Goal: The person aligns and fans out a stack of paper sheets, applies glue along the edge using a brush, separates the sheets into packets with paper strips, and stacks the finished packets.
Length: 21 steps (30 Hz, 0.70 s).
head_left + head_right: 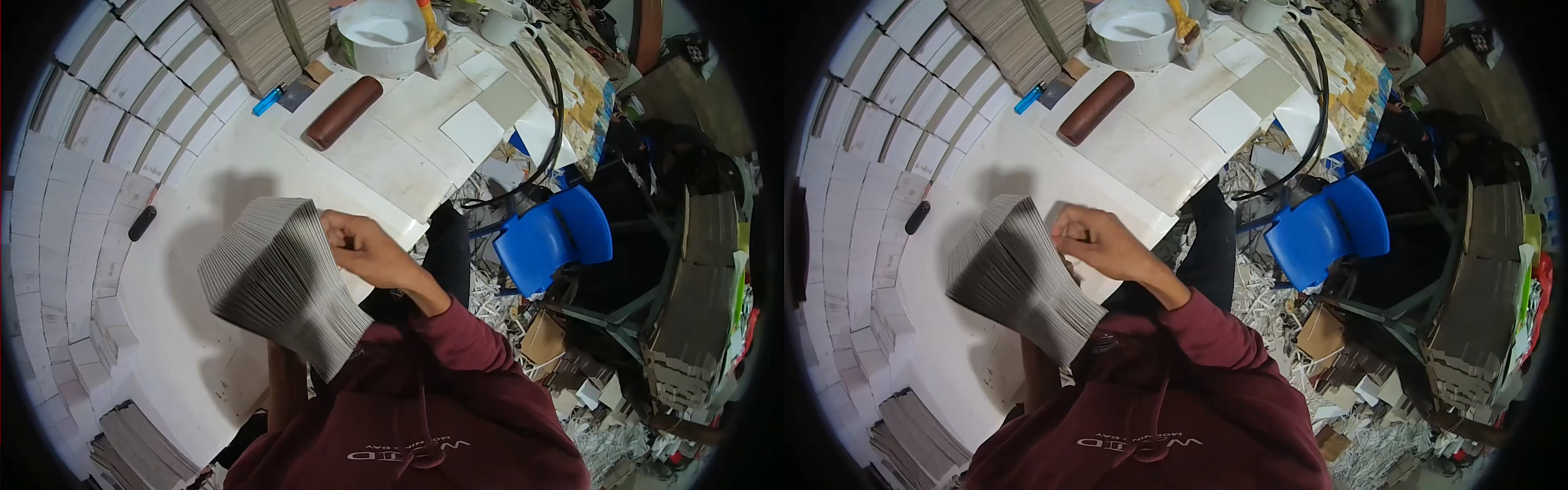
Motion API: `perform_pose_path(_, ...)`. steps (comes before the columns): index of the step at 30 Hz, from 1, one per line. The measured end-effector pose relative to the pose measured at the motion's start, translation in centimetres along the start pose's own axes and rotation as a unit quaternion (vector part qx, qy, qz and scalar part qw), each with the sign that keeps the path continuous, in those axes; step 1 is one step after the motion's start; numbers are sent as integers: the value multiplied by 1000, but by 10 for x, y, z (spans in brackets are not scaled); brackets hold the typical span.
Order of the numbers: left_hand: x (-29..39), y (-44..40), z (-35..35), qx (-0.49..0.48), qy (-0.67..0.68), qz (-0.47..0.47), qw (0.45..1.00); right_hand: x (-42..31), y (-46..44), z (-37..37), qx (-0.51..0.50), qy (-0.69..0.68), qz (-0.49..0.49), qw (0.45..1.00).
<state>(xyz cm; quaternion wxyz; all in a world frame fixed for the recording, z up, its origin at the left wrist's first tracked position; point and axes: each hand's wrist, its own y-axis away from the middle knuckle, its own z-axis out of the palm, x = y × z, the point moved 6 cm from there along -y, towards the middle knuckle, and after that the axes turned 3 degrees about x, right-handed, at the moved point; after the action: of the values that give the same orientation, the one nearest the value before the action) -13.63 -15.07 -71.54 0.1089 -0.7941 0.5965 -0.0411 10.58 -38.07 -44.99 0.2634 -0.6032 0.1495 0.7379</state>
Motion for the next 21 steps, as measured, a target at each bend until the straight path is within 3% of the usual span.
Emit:
perform_pose_path(2, 9, -30, -29, -31, 93, -21, 995, -2, 12, -16, 6, -32, 40, 999)
perform_pose_path(4, 15, -32, -76, -61, 182, -44, 980, 4, 34, -25, -98, -32, 198, 975)
perform_pose_path(6, 30, -34, -123, -91, 267, -67, 957, 16, 45, -50, -32, -84, 46, 995)
perform_pose_path(8, 53, -54, -166, -124, 351, -89, 924, -12, 50, -91, 216, -330, 75, 916)
perform_pose_path(10, 74, -72, -208, -158, 435, -113, 879, -32, 37, -107, 67, -510, 60, 855)
perform_pose_path(11, 90, -87, -230, -173, 473, -121, 855, -46, 38, -110, 68, -512, 58, 854)
perform_pose_path(13, 119, -119, -273, -201, 546, -136, 802, -91, 38, -91, -56, -398, 92, 911)
perform_pose_path(14, 133, -134, -294, -213, 582, -146, 771, -110, 37, -83, -56, -398, 92, 911)
perform_pose_path(15, 141, -140, -298, -207, 533, -115, 812, -122, 35, -67, -90, -213, 131, 964)
perform_pose_path(16, 148, -142, -297, -208, 533, -116, 812, -120, 36, -55, -119, -22, 166, 979)
perform_pose_path(18, 160, -142, -293, -229, 534, -137, 802, -125, 37, -27, -193, 86, 48, 976)
perform_pose_path(19, 162, -142, -285, -186, 563, -122, 796, -137, 38, -19, -198, 204, -48, 957)
perform_pose_path(20, 160, -142, -279, -187, 563, -121, 796, -135, 41, -15, -197, 204, -48, 958)
perform_pose_path(21, 152, -141, -272, -177, 613, -178, 749, -143, 47, -10, -182, 294, -162, 924)
